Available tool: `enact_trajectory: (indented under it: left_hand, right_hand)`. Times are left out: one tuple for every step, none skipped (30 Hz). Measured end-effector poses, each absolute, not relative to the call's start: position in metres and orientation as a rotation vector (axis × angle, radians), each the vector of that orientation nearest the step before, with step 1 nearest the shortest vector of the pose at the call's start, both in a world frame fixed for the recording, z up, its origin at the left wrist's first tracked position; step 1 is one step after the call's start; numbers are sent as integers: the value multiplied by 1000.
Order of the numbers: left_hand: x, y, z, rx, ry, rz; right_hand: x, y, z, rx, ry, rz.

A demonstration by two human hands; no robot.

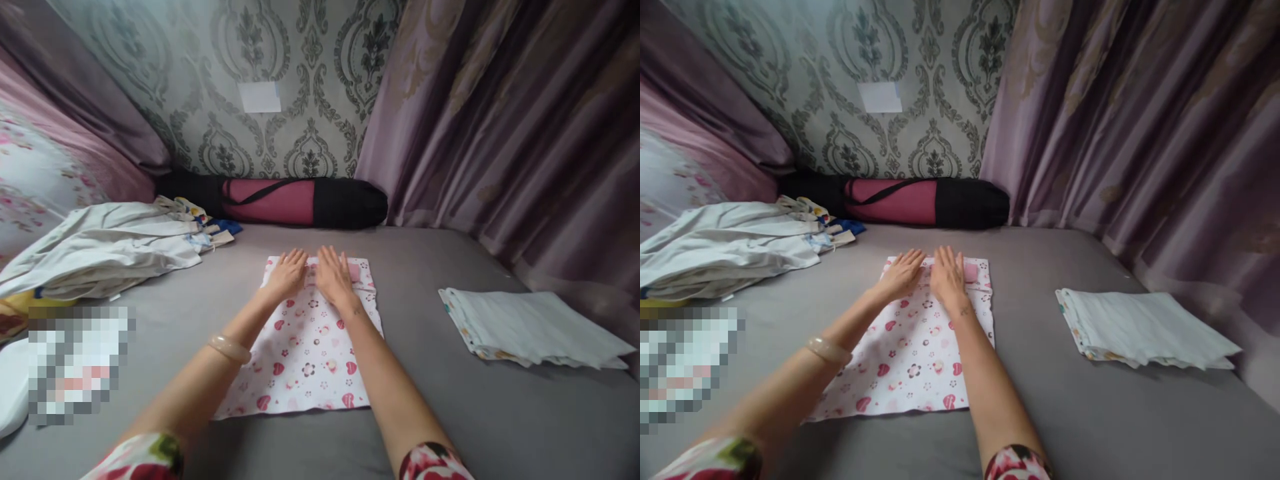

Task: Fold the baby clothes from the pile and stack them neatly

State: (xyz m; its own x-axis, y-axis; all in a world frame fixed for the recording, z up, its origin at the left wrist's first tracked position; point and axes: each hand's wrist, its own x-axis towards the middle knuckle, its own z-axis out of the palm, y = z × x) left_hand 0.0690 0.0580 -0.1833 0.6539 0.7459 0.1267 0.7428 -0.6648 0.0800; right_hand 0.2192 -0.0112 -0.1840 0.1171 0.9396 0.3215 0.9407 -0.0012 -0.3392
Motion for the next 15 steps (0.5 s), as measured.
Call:
enact_trajectory:
  left_hand:
    - [77,54,-187,2835,1294,243]
    - [82,52,-192,2826,1315,239]
    - [85,50,-198,2808,1338,230]
    - [86,50,-203,2787,1356,226]
    - [85,50,-209,2769,1366,227]
    - [84,50,-213,2755,1369,236]
    - [82,51,-217,2746,1370,249]
    - [80,51,-219,2739,1373,262]
    - [79,52,-220,2732,1376,270]
    - [78,52,-221,2725,1377,271]
    - [78,52,-220,2719,1375,267]
    - [78,52,-219,2714,1371,259]
    - [79,52,-218,2709,1368,252]
    - [79,52,-217,2705,1364,245]
    - [79,51,-216,2701,1361,240]
  right_hand:
    - [213,-10,-189,-1916,-1875,-4]
    - [210,-10,-194,-1919,-1909,9]
    - [207,-10,-198,-1938,-1931,34]
    - [207,-11,-202,-1963,-1945,65]
    - [207,-12,-205,-1987,-1957,96]
    - [208,-13,-207,-2007,-1965,124]
    - [209,-13,-208,-2025,-1971,148]
    - [210,-13,-208,-2041,-1974,166]
    - [211,-13,-208,-2053,-1976,177]
    - [211,-13,-208,-2062,-1976,186]
    - [211,-12,-208,-2067,-1976,190]
    - [211,-12,-207,-2070,-1975,190]
    - [210,-12,-207,-2071,-1974,188]
    - [210,-12,-206,-2071,-1975,189]
    - [209,-12,-206,-2071,-1974,191]
